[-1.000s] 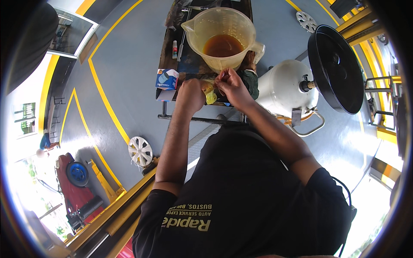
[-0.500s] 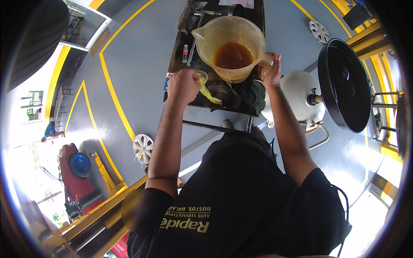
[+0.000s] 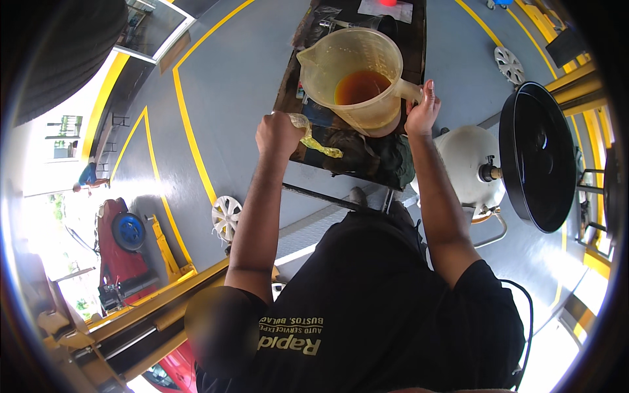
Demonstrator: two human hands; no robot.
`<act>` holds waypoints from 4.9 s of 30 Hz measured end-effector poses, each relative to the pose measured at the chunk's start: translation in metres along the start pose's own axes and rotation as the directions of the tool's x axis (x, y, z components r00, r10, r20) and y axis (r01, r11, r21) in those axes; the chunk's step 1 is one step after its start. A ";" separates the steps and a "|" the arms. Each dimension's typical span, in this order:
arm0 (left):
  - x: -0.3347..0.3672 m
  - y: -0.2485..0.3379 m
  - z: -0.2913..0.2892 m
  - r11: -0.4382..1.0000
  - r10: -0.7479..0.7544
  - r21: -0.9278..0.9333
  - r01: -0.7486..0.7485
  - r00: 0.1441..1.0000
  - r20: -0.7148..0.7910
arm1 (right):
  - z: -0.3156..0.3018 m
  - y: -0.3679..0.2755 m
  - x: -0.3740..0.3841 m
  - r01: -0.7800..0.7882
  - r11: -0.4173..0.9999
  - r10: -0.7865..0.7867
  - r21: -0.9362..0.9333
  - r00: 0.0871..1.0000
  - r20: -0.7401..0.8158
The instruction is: The person repeatedly wipes the underside of a lifted vehicle's engine with a cloth, then pours a yellowish liquid from a measuring jug into a funnel attached to a white container. The person continues wiping the engine area multiple times.
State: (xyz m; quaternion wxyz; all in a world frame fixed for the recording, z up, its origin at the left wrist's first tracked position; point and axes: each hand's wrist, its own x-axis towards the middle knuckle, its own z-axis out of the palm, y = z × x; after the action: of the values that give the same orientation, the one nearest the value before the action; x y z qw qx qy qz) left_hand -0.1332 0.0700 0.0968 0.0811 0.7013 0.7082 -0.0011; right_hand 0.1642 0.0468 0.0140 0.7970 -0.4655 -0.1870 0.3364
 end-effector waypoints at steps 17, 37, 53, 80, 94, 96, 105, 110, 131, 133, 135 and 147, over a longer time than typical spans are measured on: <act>0.001 -0.005 -0.035 0.938 0.336 -0.163 -0.306 0.917 0.214 | 0.023 -0.143 -0.011 0.075 0.895 0.024 -0.440 0.976 0.216; 0.004 0.012 -0.052 0.869 0.494 -0.173 -0.463 0.815 0.302 | 0.032 -0.167 -0.039 0.424 0.569 -0.056 -0.704 0.875 0.481; -0.001 0.024 -0.066 0.831 0.553 -0.162 -0.532 0.760 0.342 | 0.091 -0.234 -0.068 0.480 0.277 0.006 -0.832 0.865 0.502; 0.005 0.019 -0.044 0.771 0.636 -0.157 -0.617 0.735 0.234 | 0.105 -0.252 -0.061 0.585 0.270 0.123 -0.765 0.767 0.630; 0.010 0.014 -0.034 0.778 0.628 -0.158 -0.608 0.747 0.220 | 0.105 -0.251 -0.057 0.596 0.215 0.173 -0.774 0.757 0.631; 0.010 0.014 -0.035 0.786 0.618 -0.167 -0.595 0.749 0.238 | 0.107 -0.246 -0.055 0.660 0.173 0.145 -0.731 0.717 0.682; 0.011 0.015 -0.033 0.807 0.590 -0.196 -0.557 0.754 0.288 | 0.102 -0.242 -0.054 0.705 0.157 0.047 -0.692 0.694 0.718; 0.011 0.016 -0.032 0.810 0.586 -0.212 -0.546 0.764 0.271 | 0.106 -0.241 -0.052 0.715 0.147 0.081 -0.684 0.681 0.728; 0.009 0.019 -0.030 0.817 0.574 -0.255 -0.518 0.772 0.271 | 0.100 -0.247 -0.048 0.666 0.171 0.225 -0.726 0.691 0.687; 0.007 0.020 -0.031 0.825 0.560 -0.261 -0.501 0.783 0.270 | 0.106 -0.236 -0.046 0.835 -0.004 0.091 -0.550 0.548 0.831; 0.006 0.022 -0.032 0.824 0.564 -0.244 -0.511 0.782 0.265 | 0.105 -0.235 -0.046 0.852 -0.033 0.065 -0.522 0.523 0.850; 0.007 0.022 -0.032 0.839 0.542 -0.223 -0.496 0.793 0.279 | 0.106 -0.240 -0.047 0.840 -0.138 0.184 -0.524 0.542 0.820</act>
State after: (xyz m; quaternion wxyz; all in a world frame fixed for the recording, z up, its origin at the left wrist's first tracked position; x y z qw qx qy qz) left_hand -0.1152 0.0805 0.1298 0.2443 0.8510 0.4625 -0.0472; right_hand 0.1536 -0.0031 0.2753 0.1429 -0.6216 -0.7701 -0.0157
